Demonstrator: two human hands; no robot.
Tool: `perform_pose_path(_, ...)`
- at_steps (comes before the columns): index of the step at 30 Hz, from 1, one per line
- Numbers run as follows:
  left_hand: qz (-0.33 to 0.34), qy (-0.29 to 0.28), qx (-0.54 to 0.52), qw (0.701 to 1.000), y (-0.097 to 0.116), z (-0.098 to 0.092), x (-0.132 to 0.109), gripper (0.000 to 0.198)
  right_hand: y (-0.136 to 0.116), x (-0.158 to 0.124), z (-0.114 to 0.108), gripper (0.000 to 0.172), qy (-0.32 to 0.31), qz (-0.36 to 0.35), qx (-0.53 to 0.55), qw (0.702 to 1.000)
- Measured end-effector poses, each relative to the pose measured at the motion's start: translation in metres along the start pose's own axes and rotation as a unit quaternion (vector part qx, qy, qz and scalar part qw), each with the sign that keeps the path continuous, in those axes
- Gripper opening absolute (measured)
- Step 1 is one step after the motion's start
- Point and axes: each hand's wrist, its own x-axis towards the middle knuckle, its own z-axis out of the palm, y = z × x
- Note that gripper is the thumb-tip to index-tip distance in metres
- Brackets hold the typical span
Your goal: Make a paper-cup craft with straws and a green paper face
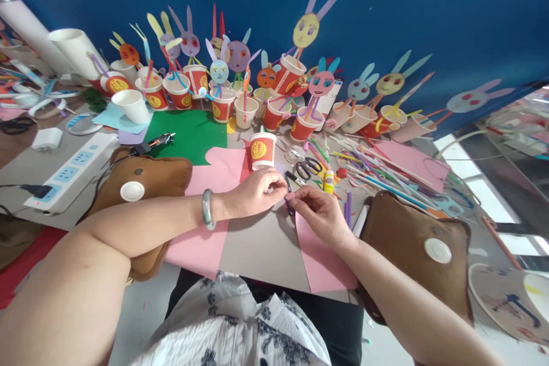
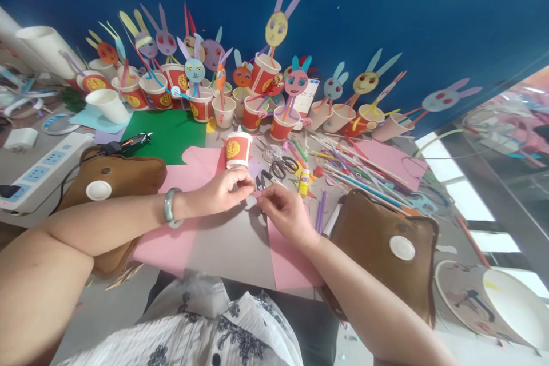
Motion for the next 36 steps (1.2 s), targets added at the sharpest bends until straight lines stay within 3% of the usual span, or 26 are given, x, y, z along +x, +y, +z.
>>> perform_pose_path(19, 0.069, -0.007, 0.044, 0.997, 0.001, -0.003, -0.001, 0.008, -0.004, 0.0, 0.0, 0.036, -0.015, -0.004, -0.005, 1.0)
perform_pose_path(27, 0.058, -0.038, 0.078, 0.995, 0.004, -0.006, -0.001, 0.012, -0.004, -0.001, 0.0, 0.034, -0.029, -0.005, 0.002, 1.0)
perform_pose_path(36, 0.028, -0.068, 0.018, 0.997, 0.006, -0.011, -0.001, 0.011, -0.002, 0.0, -0.001, 0.032, -0.032, 0.001, 0.013, 0.999)
